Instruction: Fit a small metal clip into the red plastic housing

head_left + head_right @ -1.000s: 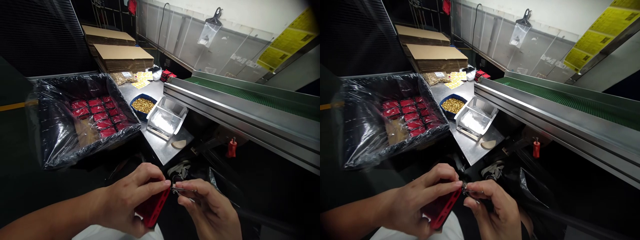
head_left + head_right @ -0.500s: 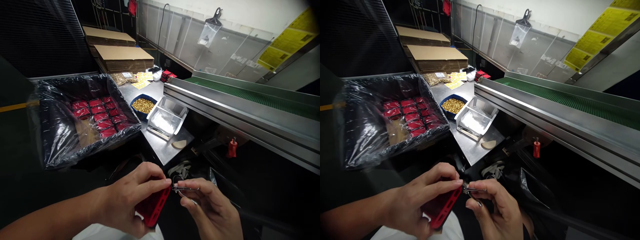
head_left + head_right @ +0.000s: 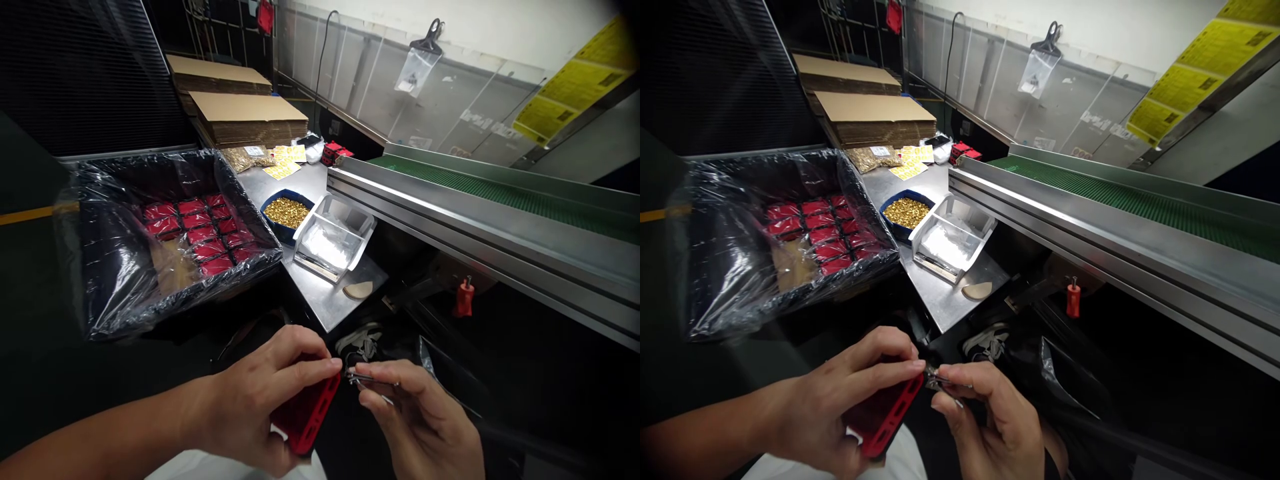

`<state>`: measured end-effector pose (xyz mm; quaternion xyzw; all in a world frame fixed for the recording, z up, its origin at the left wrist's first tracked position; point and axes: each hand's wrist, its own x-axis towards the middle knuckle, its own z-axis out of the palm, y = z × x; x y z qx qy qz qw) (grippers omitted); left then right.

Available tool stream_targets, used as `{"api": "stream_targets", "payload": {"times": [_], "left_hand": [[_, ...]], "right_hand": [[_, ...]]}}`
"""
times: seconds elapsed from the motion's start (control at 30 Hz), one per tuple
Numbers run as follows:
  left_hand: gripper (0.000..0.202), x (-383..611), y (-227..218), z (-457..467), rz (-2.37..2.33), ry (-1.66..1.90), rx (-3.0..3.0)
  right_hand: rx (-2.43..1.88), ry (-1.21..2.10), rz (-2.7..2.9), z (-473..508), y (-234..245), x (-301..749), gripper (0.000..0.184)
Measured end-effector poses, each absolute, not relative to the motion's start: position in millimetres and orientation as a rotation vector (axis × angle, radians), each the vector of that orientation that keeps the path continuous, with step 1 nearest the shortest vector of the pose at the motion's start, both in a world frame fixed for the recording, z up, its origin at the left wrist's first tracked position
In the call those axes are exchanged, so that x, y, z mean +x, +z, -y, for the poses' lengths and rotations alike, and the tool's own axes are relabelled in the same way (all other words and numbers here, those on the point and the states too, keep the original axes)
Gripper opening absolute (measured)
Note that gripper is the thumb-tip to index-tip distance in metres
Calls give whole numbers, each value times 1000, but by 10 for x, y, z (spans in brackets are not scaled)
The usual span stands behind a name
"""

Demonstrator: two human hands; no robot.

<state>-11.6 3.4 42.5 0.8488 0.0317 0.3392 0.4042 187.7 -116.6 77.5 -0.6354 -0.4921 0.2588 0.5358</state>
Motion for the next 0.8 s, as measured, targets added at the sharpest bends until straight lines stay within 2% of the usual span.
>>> {"api": "stream_targets", "payload": {"times": [0.1,0.27,0.5,0.8], "left_hand": [[89,-113,420,-46,-84,861,2105],[85,-123,438,-27,-111,892,2086],[79,-110,470,-8,-112,938,2098],[80,-120,454,5,-134,945,2083]], "right_hand": [[-1513,583,928,1164,760,1785,12],[-1526,717,704,1133,762,1683,23],[-1478,778,605,1084,785,1617,29],[-1429,820,629,1080,802,1595,23]]}}
